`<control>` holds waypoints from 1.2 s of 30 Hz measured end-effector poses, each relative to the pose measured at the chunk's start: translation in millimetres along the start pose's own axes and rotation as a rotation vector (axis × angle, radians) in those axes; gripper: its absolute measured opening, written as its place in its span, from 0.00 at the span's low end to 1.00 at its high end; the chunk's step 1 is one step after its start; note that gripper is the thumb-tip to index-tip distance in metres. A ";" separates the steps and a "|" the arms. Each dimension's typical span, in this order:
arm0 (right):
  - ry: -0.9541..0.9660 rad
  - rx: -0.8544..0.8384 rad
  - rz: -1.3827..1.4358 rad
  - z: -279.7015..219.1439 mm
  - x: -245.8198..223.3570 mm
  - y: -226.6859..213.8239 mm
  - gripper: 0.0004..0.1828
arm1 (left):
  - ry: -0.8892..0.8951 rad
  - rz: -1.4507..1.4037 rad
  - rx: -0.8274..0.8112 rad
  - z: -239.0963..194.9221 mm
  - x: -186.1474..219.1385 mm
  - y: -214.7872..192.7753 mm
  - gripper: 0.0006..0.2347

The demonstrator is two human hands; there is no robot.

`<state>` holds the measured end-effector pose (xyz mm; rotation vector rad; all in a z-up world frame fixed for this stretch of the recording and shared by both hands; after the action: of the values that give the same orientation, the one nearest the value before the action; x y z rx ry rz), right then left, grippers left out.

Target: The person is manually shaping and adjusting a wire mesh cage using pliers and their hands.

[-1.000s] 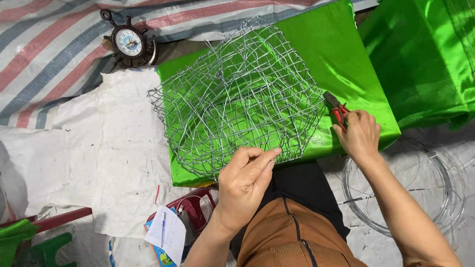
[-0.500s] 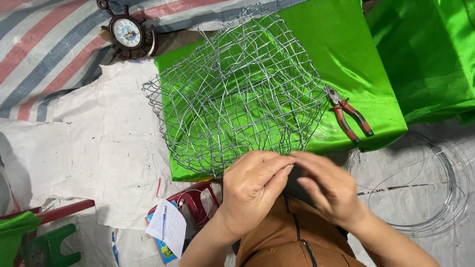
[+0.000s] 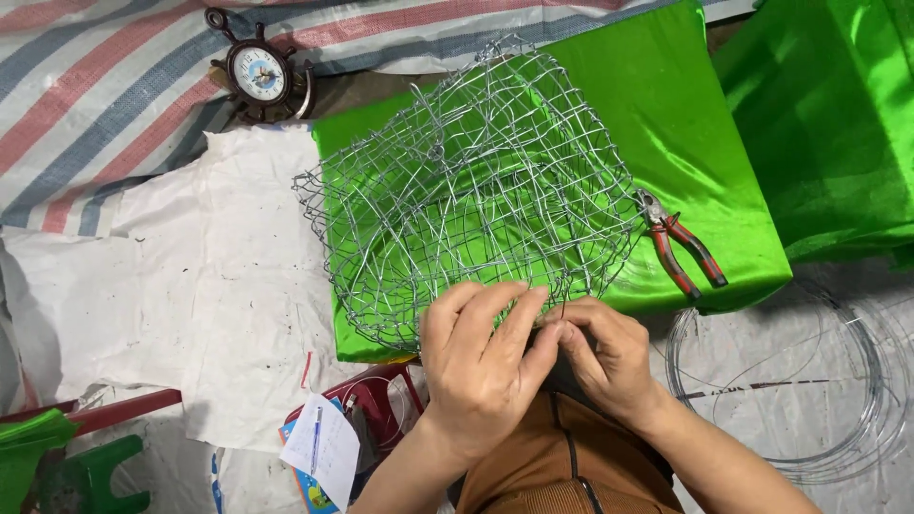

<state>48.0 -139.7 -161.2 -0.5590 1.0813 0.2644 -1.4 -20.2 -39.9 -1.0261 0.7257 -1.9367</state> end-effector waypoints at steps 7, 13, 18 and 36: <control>0.079 0.019 -0.018 4.9 4.4 -1.8 0.03 | -0.066 0.228 0.052 -11.5 -12.3 24.0 0.12; 0.139 0.027 -0.021 12.8 9.6 -2.0 0.04 | -0.101 0.219 0.097 -11.5 -22.6 32.9 0.16; -0.004 0.103 -0.025 16.3 -1.9 -5.2 0.07 | 0.020 0.211 0.280 -16.8 -20.5 26.9 0.10; 0.000 -0.013 0.086 3.4 -4.6 -16.1 0.15 | -0.045 0.098 0.270 -3.1 -42.7 21.0 0.07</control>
<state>55.9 -150.9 -151.1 -0.5246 1.1060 0.3466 18.6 5.9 -74.3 -0.8490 0.4648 -1.8607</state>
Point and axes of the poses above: each hand's wrist, its own z-axis towards the middle knuckle, its own y-axis out of the palm, x = y × z, the point moved 9 cm from there along z, towards the middle knuckle, and after that the axes turned 12 degrees about -x, right-handed, at the moved point
